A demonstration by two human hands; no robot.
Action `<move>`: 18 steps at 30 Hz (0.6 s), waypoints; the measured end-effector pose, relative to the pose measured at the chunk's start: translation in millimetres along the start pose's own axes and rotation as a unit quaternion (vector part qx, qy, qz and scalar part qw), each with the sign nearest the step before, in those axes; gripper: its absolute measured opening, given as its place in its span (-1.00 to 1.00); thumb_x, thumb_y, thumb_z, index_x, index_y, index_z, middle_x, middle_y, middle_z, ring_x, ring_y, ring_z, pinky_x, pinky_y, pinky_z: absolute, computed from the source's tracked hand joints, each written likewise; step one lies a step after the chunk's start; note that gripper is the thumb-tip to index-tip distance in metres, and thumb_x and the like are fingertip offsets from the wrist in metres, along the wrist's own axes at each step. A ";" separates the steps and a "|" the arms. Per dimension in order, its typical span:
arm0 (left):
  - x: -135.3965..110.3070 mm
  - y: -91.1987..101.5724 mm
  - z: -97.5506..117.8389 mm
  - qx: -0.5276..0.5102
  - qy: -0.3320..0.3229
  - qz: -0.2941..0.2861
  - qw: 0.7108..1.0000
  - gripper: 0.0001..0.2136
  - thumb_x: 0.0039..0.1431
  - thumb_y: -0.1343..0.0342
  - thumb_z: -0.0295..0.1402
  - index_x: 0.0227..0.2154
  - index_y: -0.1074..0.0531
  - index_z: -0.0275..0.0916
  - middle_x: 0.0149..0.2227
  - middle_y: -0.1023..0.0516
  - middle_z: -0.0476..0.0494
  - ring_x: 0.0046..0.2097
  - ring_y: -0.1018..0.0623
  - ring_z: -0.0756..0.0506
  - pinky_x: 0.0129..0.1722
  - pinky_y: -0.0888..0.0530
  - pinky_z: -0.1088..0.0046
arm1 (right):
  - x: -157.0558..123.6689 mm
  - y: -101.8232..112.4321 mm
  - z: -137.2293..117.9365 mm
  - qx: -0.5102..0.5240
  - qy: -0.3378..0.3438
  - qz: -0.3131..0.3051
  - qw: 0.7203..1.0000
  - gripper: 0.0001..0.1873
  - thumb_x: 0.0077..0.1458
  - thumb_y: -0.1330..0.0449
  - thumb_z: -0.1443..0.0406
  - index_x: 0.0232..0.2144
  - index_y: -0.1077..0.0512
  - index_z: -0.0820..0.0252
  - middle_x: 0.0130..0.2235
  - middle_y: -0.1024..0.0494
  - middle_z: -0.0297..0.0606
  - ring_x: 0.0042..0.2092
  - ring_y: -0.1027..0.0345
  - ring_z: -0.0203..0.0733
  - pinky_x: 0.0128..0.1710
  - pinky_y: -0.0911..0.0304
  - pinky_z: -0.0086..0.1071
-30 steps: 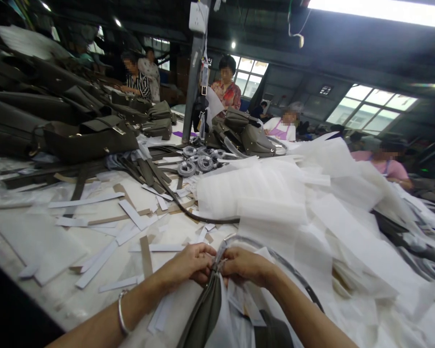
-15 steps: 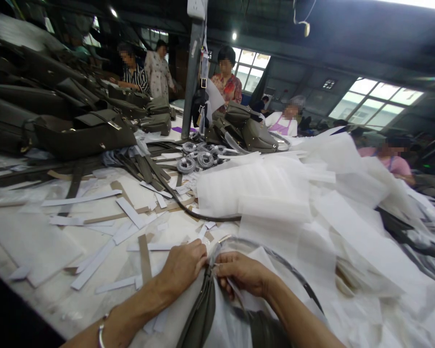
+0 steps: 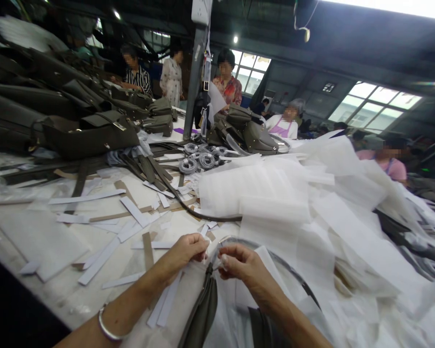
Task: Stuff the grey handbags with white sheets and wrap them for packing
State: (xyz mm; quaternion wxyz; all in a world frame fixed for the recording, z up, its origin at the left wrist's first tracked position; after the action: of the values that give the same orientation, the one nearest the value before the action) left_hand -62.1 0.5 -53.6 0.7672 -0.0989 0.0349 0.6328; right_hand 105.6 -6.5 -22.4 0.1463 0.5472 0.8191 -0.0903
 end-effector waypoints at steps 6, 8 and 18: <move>-1.0 -1.0 0.1 -0.061 0.008 0.002 0.998 -0.62 -0.07 -0.19 0.00 -0.49 -0.38 -0.27 -0.57 -0.37 0.04 -0.50 -0.32 0.03 -0.42 -0.24 0.49 | 7.7 -7.2 5.0 0.105 -0.049 -0.058 0.992 -0.51 -0.24 -0.53 0.21 -0.24 -0.52 0.22 -0.21 -0.62 -0.18 -0.17 -0.51 -0.18 -0.06 -0.36 -0.31; -0.3 -1.3 -0.7 -0.066 0.016 0.003 0.998 -0.62 -0.07 -0.20 0.00 -0.47 -0.41 -0.29 -0.58 -0.36 0.04 -0.52 -0.31 0.04 -0.46 -0.21 0.51 | 13.0 -6.6 9.6 0.091 -0.052 -0.035 0.994 -0.59 -0.19 -0.50 0.15 -0.31 -0.53 0.23 -0.33 -0.61 -0.25 -0.30 -0.49 -0.25 -0.25 -0.40 -0.38; 4.6 6.0 0.8 -0.026 -0.003 0.060 0.998 -0.67 0.05 -0.11 -0.07 -0.41 -0.52 -0.29 -0.54 -0.32 0.05 -0.52 -0.27 0.04 -0.53 -0.19 0.52 | 42.6 -29.1 14.7 -0.053 -0.011 -0.052 0.997 -0.47 -0.24 -0.47 0.05 -0.38 -0.30 0.18 -0.64 -0.43 -0.50 -0.67 -0.26 -0.37 -0.67 -0.21 -0.50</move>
State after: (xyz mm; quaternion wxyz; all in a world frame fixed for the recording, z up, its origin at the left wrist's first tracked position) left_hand -67.1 6.1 -54.3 0.7247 -0.1148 0.0221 0.6790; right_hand 65.5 14.8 -51.1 0.1796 0.4946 0.8483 -0.0599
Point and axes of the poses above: each hand's wrist, its own x-axis towards the middle knuckle, its own y-axis out of the back of the hand, z = x × y, the point moved 6 cm from there along x, towards the middle knuckle
